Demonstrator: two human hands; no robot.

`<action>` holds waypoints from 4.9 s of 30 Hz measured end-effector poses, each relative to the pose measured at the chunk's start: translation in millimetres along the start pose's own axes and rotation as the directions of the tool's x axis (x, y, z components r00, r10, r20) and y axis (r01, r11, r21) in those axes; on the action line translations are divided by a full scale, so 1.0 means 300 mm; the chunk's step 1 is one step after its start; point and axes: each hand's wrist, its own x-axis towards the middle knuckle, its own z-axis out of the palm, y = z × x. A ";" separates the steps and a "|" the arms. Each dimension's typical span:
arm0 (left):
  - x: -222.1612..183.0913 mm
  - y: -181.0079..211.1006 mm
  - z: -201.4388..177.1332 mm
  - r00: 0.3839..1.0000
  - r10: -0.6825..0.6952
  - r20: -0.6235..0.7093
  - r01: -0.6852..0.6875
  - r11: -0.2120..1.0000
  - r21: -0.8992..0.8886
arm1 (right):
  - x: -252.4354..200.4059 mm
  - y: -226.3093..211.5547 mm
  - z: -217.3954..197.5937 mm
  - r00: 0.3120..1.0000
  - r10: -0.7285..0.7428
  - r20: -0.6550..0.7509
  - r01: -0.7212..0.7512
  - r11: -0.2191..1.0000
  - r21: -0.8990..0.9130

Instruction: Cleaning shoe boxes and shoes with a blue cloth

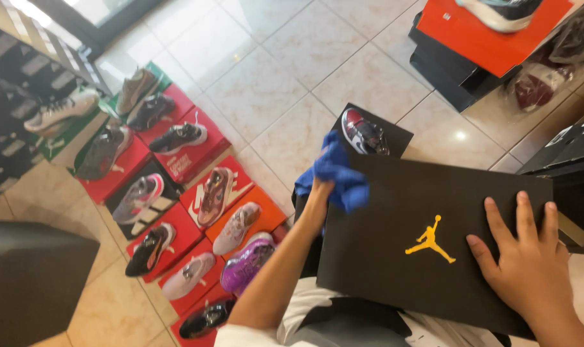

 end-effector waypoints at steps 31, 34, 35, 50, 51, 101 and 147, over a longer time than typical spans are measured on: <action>-0.467 0.161 0.678 0.433 0.006 0.901 -0.832 -0.382 0.402 | 0.002 0.051 -0.052 0.986 -0.065 -0.153 0.113 0.937 0.331; -0.469 0.266 0.620 0.550 -0.070 0.832 -0.823 -0.213 0.526 | -0.004 0.036 -0.062 0.994 -0.049 -0.097 0.079 0.938 0.338; -0.466 0.287 0.581 0.546 -0.067 0.835 -0.826 -0.213 0.523 | -0.016 0.037 -0.068 0.994 -0.046 -0.099 0.077 0.939 0.334; 0.454 0.208 0.566 0.806 -0.545 0.230 -0.282 -0.012 0.959 | 0.018 -0.025 -0.117 0.999 -0.033 0.007 0.029 0.953 0.300; 0.523 0.123 0.588 0.703 -0.640 0.310 -0.406 -0.003 0.914 | 0.015 -0.031 -0.123 0.999 -0.017 0.035 0.009 0.972 0.235; 0.171 0.471 0.279 0.970 -0.216 0.115 -0.156 -0.181 0.971 | -0.194 -0.043 -0.203 0.636 -0.643 -0.426 0.771 0.550 0.321; 0.115 0.482 0.323 0.959 -0.271 -0.079 0.006 -0.260 0.966 | -0.048 0.111 -0.091 0.880 0.025 0.474 -0.474 -0.006 0.880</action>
